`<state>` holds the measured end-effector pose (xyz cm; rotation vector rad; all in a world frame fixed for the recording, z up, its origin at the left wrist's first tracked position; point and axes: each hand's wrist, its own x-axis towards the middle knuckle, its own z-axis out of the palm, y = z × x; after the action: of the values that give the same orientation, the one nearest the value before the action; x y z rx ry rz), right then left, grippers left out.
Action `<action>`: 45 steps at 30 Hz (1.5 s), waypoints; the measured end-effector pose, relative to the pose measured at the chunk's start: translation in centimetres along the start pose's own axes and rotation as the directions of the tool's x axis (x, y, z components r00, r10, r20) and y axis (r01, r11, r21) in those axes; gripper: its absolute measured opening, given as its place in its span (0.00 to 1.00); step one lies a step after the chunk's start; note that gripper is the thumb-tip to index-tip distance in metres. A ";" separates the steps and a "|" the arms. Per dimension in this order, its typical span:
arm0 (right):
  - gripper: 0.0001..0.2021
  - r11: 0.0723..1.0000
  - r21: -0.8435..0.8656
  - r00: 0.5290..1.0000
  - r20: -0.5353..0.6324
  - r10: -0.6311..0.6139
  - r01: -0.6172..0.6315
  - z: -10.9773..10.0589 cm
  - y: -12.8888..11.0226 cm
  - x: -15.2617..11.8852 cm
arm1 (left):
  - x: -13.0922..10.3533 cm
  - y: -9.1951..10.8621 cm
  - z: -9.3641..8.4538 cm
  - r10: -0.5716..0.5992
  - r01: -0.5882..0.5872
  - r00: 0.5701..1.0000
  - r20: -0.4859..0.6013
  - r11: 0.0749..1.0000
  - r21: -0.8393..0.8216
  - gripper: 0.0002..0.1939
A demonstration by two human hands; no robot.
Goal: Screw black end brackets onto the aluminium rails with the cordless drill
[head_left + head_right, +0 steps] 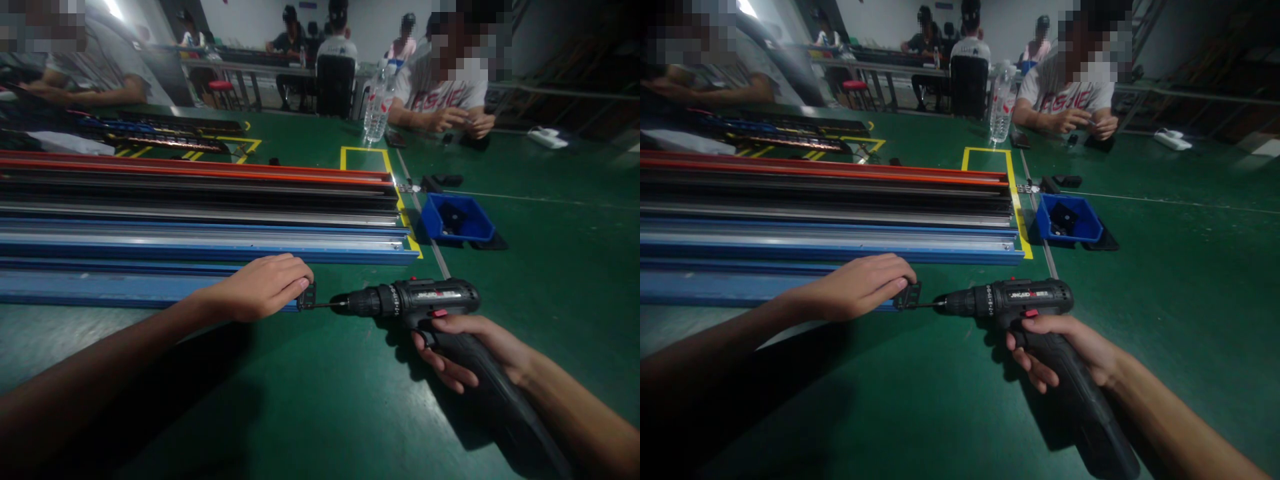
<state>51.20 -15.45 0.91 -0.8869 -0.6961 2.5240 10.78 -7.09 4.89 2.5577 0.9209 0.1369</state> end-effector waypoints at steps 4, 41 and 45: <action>0.20 1.000 0.003 1.000 0.007 -0.001 0.001 0.1 0.0 0.0 | 0.0 0.0 0.0 0.006 -0.006 1.000 -0.007 1.000 0.003 0.21; 0.20 1.000 0.016 1.000 -0.002 0.000 0.000 0.7 -0.3 0.0 | 0.0 0.0 0.0 -0.004 0.004 1.000 -0.003 1.000 0.011 0.21; 0.20 0.999 0.042 0.999 -0.020 0.035 -0.034 0.9 -0.4 -0.1 | 0.0 -0.1 0.1 -0.023 0.023 1.000 0.002 1.000 0.017 0.22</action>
<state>50.80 -15.45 1.80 -0.9172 -0.6245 2.5461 10.73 -7.02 4.74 2.5612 0.9546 0.1193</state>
